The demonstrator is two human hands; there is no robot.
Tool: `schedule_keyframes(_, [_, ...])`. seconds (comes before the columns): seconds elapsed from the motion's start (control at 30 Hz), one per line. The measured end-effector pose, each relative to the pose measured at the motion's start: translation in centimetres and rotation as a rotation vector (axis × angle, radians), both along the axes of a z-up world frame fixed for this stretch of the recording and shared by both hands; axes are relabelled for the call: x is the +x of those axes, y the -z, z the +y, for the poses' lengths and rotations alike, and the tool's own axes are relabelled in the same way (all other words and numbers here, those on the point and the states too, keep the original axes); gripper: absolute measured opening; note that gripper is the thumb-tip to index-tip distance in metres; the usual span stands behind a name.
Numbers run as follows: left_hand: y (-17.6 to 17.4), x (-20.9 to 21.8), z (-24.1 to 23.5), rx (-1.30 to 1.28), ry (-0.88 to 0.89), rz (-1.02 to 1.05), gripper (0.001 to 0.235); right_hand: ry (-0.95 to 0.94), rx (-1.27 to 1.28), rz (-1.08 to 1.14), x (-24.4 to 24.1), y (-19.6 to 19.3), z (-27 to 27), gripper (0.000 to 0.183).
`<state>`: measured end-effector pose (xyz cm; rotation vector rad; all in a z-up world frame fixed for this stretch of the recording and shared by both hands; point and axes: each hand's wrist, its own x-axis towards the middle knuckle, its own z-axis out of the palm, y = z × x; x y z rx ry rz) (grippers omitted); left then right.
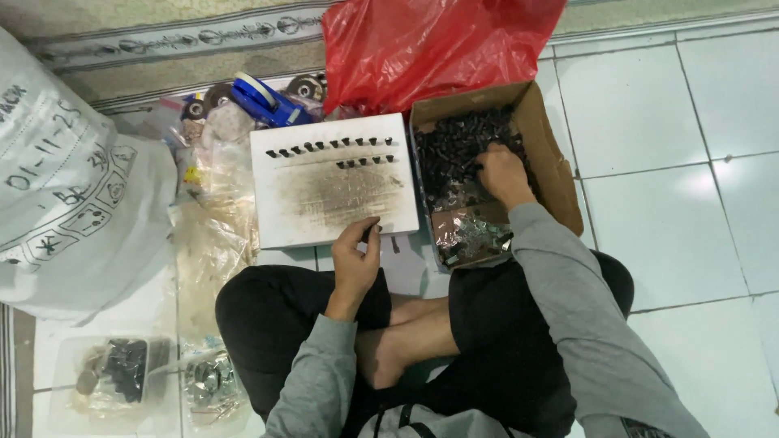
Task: Manually inserting small black components into a white template board while sitting on the floor.
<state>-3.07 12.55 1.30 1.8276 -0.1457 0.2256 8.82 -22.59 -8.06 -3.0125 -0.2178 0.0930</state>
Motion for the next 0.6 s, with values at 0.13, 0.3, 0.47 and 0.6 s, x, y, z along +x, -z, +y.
schedule_keyframes(0.13, [-0.4, 0.0, -0.3, -0.017, 0.006, 0.004, 0.016, 0.129, 0.211, 0.056, -0.8, -1.8, -0.7, 0.022])
schedule_keyframes(0.3, [0.2, -0.4, -1.3, -0.162, 0.068, 0.103, 0.018, 0.379, 0.708, 0.054, -2.5, -4.1, -1.3, 0.024])
schedule_keyframes(0.47, [2.3, -1.1, -4.2, -0.561, 0.212, 0.422, 0.029, 0.246, 1.019, 0.167, -8.0, -8.7, 5.5, 0.022])
schedule_keyframes(0.6, [2.5, -1.5, -5.4, -0.689, 0.246, 0.66, 0.034, 0.162, 1.092, 0.293, -11.5, -6.9, 9.2, 0.024])
